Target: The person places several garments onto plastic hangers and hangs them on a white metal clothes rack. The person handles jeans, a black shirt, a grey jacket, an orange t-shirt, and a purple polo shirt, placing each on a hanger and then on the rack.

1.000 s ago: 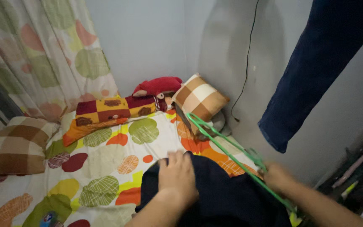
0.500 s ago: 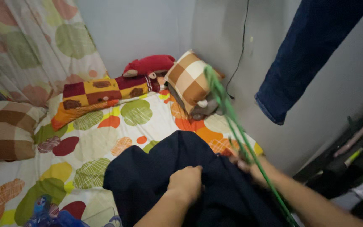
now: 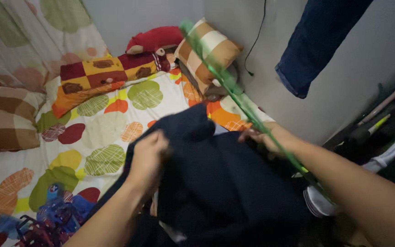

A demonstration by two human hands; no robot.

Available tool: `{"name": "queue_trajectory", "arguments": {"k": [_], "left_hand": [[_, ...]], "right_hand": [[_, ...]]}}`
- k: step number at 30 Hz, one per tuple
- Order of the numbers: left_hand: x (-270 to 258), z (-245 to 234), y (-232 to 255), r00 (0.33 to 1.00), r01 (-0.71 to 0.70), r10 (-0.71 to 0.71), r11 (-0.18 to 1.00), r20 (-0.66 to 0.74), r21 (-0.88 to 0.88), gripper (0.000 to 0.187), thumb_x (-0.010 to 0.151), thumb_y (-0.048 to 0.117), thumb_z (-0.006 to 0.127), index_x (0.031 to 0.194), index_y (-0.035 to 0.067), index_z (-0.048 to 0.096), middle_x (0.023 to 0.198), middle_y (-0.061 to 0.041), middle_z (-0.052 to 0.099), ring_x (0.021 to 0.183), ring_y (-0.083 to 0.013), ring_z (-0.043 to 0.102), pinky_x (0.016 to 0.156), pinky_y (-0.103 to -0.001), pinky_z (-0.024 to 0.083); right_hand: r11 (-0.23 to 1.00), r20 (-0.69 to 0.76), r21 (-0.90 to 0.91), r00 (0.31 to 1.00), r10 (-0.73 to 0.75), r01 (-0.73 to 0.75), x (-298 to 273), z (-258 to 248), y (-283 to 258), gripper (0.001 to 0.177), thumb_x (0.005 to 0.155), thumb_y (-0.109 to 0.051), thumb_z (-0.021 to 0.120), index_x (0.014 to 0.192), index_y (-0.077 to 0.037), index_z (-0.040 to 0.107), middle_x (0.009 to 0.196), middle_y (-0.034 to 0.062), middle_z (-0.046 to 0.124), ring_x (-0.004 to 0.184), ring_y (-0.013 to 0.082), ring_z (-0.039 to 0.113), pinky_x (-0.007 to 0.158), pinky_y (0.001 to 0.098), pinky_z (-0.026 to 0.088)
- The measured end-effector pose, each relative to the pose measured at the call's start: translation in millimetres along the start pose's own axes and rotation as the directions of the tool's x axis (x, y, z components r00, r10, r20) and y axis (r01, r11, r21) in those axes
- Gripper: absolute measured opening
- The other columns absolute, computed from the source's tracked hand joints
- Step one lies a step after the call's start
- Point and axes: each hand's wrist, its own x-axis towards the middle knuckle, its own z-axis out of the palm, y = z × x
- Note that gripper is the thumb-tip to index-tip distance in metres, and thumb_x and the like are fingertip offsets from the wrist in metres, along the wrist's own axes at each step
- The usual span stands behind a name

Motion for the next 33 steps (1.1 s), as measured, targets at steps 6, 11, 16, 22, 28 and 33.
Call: {"name": "queue_trajectory", "arguments": {"k": [6,11,16,22,28,33], "left_hand": [[-33.0,-12.3,12.9,0.957,-0.088,0.280,0.059,0.069,0.994,0.053,0.065,0.024,0.078,0.104,-0.008,0.059,0.096,-0.032,0.064,0.084,-0.0470,0.062,0.074,-0.053,0.052],[-17.8,84.0,16.8,0.998,-0.019,-0.046,0.462,0.045,0.887,0.054,0.097,0.049,0.055,0.125,0.003,0.061,0.130,-0.031,0.058,0.125,-0.0478,0.053,0.107,-0.052,0.041],[20.7,109.1,27.0,0.757,0.613,-0.585,0.790,0.291,-0.008,0.066,0.096,0.067,0.038,0.123,0.014,0.066,0.120,-0.015,0.073,0.105,-0.0273,0.069,0.097,-0.041,0.051],[57.9,82.3,64.1,0.655,0.662,-0.430,0.722,0.621,-0.199,0.031,0.108,0.034,0.058,0.111,0.005,0.066,0.099,-0.017,0.075,0.081,-0.0277,0.072,0.079,-0.042,0.063],[52.5,97.4,149.6,0.724,0.566,-0.335,0.788,0.603,-0.243,0.064,0.093,0.058,0.055,0.112,-0.001,0.072,0.095,-0.017,0.078,0.079,-0.0282,0.075,0.073,-0.039,0.063],[43.7,112.1,246.5,0.737,0.365,-0.243,0.928,0.631,-0.069,0.038,0.095,0.027,0.068,0.121,-0.001,0.070,0.110,-0.015,0.076,0.094,-0.0235,0.075,0.088,-0.034,0.061]], "right_hand": [[0.872,-0.231,-0.487,0.957,-0.175,0.042,21.2,22.1,59.0,0.047,0.096,-0.031,0.065,0.143,-0.027,0.059,0.129,0.0189,0.067,0.112,0.0308,0.065,0.100,0.0449,0.051],[0.999,-0.158,0.047,0.987,0.026,-0.019,-22.5,46.4,10.7,0.055,0.089,-0.015,0.067,0.143,-0.024,0.059,0.131,0.0085,0.071,0.116,0.0225,0.067,0.101,0.0390,0.051],[0.916,0.075,0.347,0.968,-0.240,0.200,-76.5,55.0,-93.0,0.040,0.090,-0.010,0.063,0.130,-0.014,0.070,0.121,0.0083,0.073,0.104,0.0199,0.071,0.091,0.0330,0.056],[0.860,0.205,0.486,0.937,-0.283,0.153,-132.2,56.2,-171.8,0.038,0.104,-0.032,0.054,0.131,-0.013,0.073,0.093,0.0054,0.059,0.067,0.0155,0.054,0.047,0.0305,0.047],[0.752,0.094,0.586,0.896,-0.435,0.303,-149.7,33.7,-232.8,0.037,0.102,-0.037,0.052,0.116,-0.007,0.068,0.088,0.0051,0.065,0.066,0.0158,0.066,0.043,0.0343,0.058],[0.686,0.015,0.567,0.827,-0.563,0.456,-151.5,-23.8,-288.8,0.025,0.102,-0.028,0.055,0.117,-0.010,0.062,0.085,0.0041,0.065,0.060,0.0135,0.063,0.040,0.0302,0.052]]}}
